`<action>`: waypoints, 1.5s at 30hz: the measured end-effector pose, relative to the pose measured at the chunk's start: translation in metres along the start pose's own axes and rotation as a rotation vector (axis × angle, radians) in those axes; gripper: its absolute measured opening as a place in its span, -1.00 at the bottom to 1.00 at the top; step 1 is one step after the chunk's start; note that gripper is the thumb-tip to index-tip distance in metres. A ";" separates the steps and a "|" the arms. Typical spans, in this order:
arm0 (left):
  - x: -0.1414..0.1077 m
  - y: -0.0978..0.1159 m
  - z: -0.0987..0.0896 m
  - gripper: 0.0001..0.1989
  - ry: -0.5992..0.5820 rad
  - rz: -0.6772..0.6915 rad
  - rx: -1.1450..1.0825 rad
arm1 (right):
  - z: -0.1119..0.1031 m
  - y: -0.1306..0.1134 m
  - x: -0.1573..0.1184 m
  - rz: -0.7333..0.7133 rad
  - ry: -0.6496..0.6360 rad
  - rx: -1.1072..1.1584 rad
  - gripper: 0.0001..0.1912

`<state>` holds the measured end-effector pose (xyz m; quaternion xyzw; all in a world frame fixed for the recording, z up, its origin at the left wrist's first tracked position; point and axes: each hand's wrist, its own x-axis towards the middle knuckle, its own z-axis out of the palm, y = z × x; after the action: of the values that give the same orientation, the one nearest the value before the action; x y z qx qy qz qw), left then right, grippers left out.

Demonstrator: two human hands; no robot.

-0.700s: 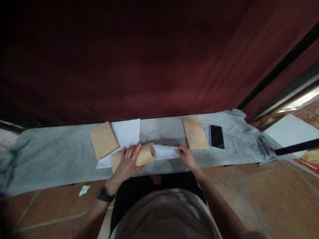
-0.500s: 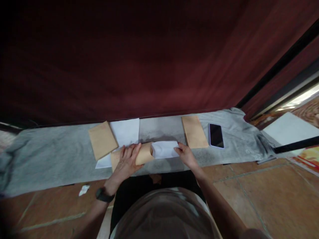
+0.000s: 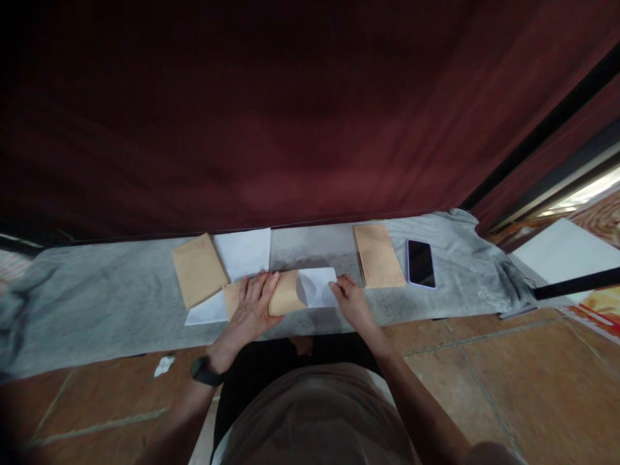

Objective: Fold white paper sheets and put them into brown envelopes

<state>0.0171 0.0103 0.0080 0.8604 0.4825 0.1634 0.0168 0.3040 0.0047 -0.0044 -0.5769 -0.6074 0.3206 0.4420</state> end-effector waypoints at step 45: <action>-0.012 0.040 0.004 -0.34 0.325 -0.366 -0.465 | 0.044 -0.008 -0.010 0.181 0.236 0.139 -0.74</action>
<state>0.0459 -0.0207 0.0085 0.6952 0.5754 0.3983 0.1643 0.2605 -0.0011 -0.0163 -0.6310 -0.4732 0.3301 0.5186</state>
